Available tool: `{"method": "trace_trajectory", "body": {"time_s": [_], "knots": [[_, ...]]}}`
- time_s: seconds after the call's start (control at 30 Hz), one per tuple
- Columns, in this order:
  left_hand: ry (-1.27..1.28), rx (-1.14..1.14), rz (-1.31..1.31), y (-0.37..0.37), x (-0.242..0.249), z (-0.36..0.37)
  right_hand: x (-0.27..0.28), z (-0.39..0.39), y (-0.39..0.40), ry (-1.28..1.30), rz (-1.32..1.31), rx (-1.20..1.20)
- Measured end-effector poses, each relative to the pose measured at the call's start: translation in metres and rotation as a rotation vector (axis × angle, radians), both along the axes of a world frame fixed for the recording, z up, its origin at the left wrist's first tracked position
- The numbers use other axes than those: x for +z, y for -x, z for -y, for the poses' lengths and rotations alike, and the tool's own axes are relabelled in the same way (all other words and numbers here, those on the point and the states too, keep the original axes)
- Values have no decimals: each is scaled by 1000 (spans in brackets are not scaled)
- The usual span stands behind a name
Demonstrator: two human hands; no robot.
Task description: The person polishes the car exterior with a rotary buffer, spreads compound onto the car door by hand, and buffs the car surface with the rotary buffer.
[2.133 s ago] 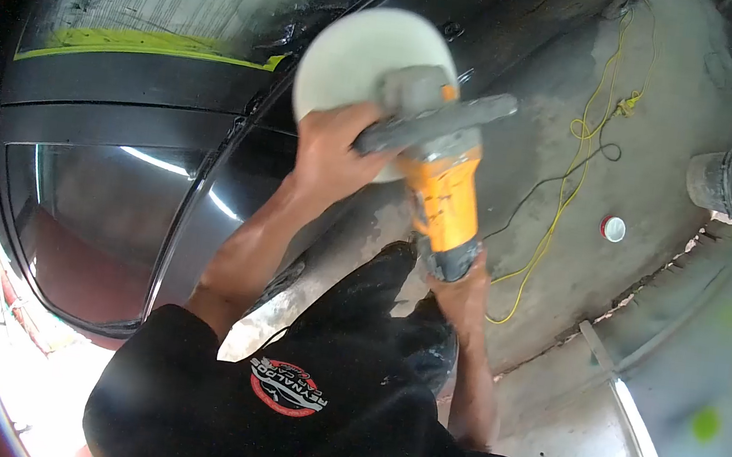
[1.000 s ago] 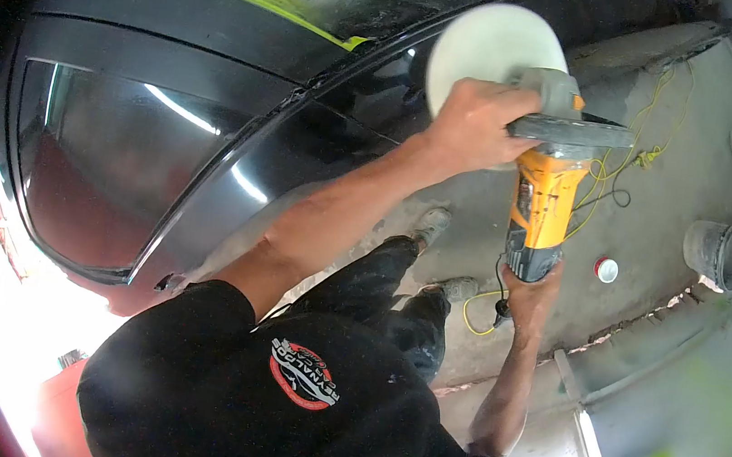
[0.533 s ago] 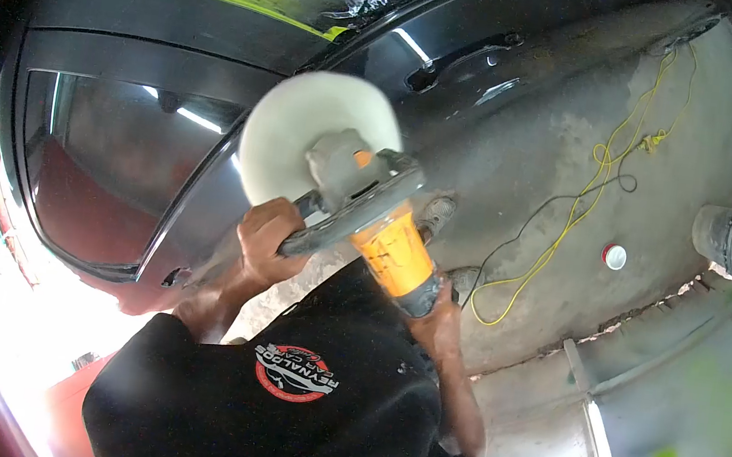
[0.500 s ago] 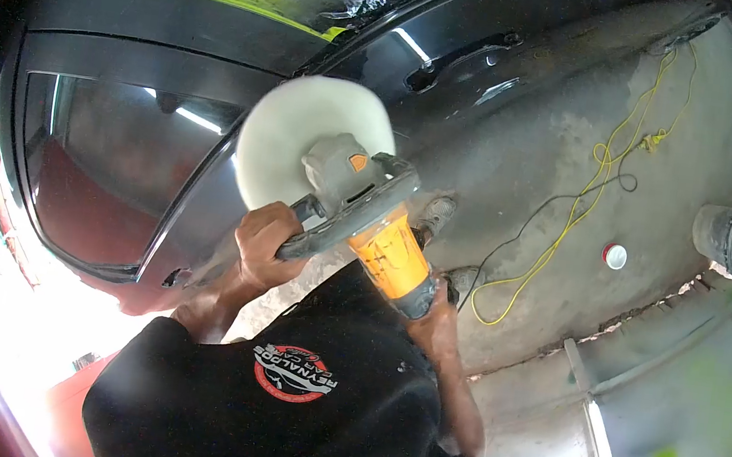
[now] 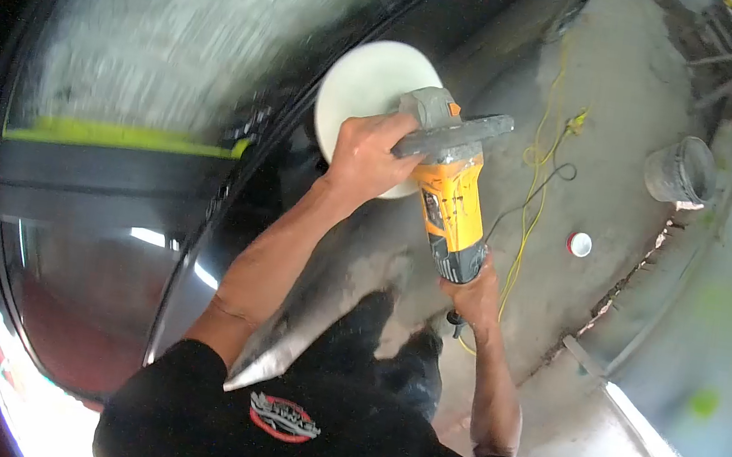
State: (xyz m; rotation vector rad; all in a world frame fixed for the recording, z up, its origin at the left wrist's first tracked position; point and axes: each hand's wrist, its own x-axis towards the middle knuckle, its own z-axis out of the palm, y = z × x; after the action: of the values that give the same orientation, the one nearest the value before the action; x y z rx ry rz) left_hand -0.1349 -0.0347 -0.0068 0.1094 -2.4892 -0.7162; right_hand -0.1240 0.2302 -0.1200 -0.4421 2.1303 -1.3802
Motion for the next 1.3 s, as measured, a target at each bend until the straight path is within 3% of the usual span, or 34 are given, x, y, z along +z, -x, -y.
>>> {"method": "trace_trajectory", "body": {"time_s": [0.13, 0.2, 0.27, 0.37, 0.47, 0.63, 0.87, 1.3], "knots": [[-10, -45, 11, 65, 0, 11, -3, 19, 31, -88, 43, -155], [31, -60, 43, 68, 7, 14, -18, 21, 27, 13, 25, -154], [71, -56, 13, 40, -1, 9, -3, 7, 9, -40, -19, -126], [109, 48, 122, -43, 7, 1, 1, -3, -37, -96, 108, -31], [192, 64, 61, -128, 24, -8, 21, -10, -82, -156, 193, 116], [128, 201, 139, -194, 50, -24, 25, -15, -125, -179, 139, 265], [83, 76, 33, -129, 42, -11, 45, -11, -85, -158, 158, 100], [-30, -7, -36, 26, 14, 5, 14, -3, 21, -51, 31, -36]]}}
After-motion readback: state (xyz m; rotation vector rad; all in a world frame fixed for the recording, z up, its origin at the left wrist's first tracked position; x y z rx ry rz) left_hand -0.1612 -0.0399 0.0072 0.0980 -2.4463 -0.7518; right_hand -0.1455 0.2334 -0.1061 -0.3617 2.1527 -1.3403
